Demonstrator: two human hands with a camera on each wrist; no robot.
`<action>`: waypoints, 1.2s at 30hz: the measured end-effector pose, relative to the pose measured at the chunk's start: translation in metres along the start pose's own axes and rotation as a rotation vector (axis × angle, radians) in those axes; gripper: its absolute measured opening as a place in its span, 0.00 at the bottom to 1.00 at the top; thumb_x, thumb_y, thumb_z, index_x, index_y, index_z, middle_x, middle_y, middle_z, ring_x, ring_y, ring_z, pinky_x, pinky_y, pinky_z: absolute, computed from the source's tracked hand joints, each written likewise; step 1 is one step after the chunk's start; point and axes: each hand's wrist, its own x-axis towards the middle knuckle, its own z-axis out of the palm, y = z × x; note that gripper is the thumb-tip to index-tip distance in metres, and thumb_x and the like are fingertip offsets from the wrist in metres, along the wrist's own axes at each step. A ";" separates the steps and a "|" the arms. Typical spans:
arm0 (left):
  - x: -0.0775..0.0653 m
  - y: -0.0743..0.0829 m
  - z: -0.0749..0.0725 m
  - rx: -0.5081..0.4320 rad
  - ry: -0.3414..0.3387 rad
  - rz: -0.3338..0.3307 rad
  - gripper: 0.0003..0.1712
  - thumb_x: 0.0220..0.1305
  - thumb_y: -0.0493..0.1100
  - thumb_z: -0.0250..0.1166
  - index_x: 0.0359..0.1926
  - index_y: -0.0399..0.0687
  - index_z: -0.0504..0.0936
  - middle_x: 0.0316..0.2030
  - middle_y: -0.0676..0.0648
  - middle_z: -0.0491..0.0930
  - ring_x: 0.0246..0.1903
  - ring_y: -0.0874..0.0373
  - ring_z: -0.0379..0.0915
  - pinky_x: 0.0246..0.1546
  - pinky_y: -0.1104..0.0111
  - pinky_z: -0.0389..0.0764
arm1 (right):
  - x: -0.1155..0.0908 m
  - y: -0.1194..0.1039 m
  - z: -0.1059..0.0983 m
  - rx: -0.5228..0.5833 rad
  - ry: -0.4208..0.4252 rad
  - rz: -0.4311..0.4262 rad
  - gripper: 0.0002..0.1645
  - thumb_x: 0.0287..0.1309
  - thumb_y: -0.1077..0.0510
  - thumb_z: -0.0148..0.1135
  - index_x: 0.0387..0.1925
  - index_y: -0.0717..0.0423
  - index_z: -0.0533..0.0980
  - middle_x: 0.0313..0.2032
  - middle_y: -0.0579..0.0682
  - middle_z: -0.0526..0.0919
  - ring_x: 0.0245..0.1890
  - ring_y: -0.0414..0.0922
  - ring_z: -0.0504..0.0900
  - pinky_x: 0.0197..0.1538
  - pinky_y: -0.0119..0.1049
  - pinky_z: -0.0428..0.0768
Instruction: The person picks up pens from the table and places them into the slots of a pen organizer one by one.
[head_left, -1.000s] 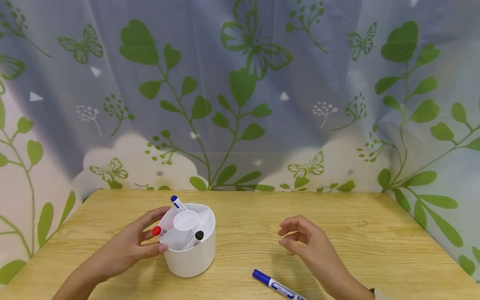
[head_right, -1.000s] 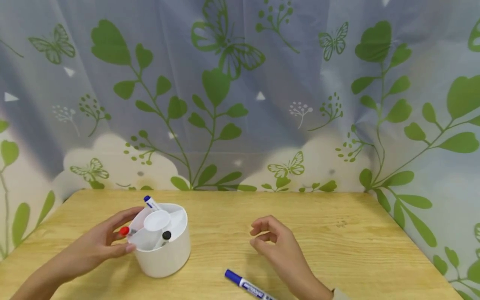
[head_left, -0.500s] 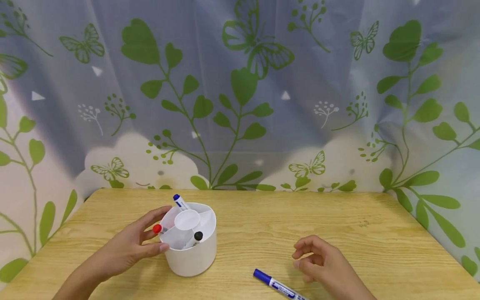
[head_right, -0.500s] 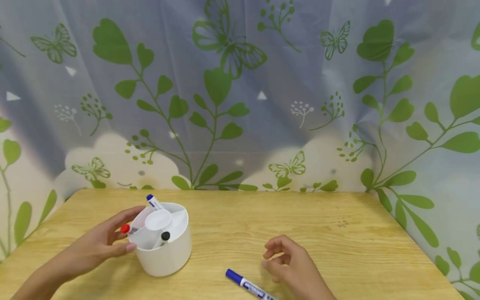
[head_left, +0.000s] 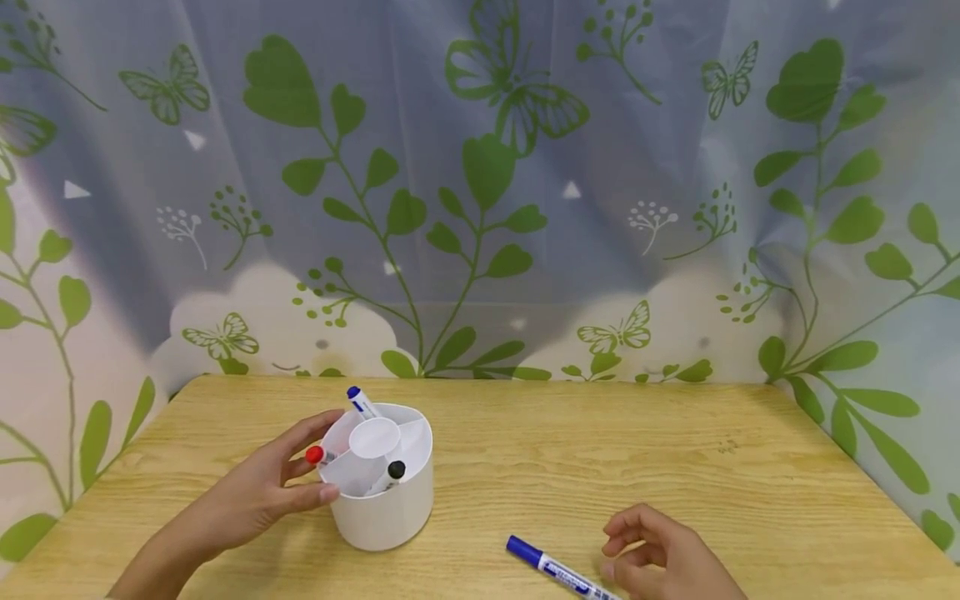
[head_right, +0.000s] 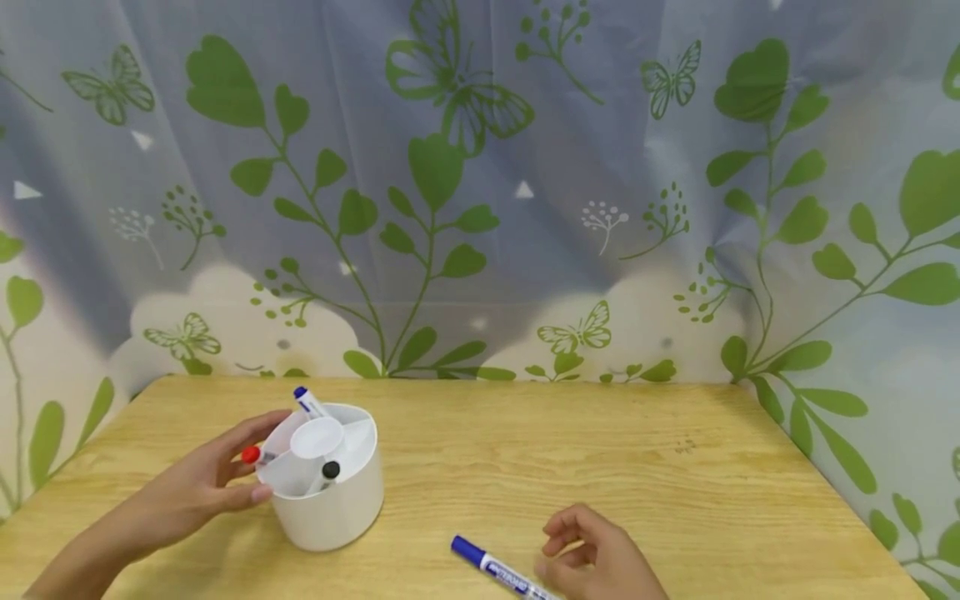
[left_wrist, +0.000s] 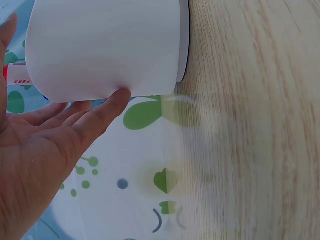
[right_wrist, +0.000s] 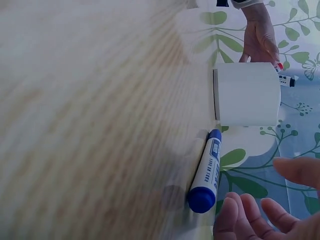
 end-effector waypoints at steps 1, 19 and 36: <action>0.000 0.000 0.000 0.001 0.001 -0.002 0.49 0.71 0.44 0.69 0.83 0.49 0.51 0.82 0.32 0.49 0.73 0.18 0.55 0.57 0.54 0.85 | 0.000 0.000 0.000 -0.016 0.005 0.005 0.22 0.68 0.60 0.68 0.55 0.70 0.73 0.45 0.50 0.84 0.42 0.47 0.85 0.42 0.41 0.85; 0.000 0.000 0.001 0.012 0.000 0.010 0.49 0.72 0.43 0.69 0.83 0.49 0.50 0.81 0.32 0.49 0.73 0.19 0.55 0.57 0.50 0.84 | 0.006 0.019 0.001 -0.069 -0.074 -0.079 0.18 0.58 0.68 0.72 0.46 0.70 0.75 0.34 0.49 0.79 0.32 0.40 0.78 0.37 0.30 0.77; 0.000 0.000 0.001 0.041 0.007 0.031 0.48 0.72 0.43 0.68 0.83 0.49 0.51 0.81 0.31 0.49 0.72 0.18 0.56 0.58 0.45 0.83 | 0.009 0.021 0.006 -0.104 -0.130 -0.111 0.16 0.49 0.72 0.71 0.40 0.66 0.77 0.28 0.47 0.76 0.24 0.36 0.74 0.31 0.28 0.72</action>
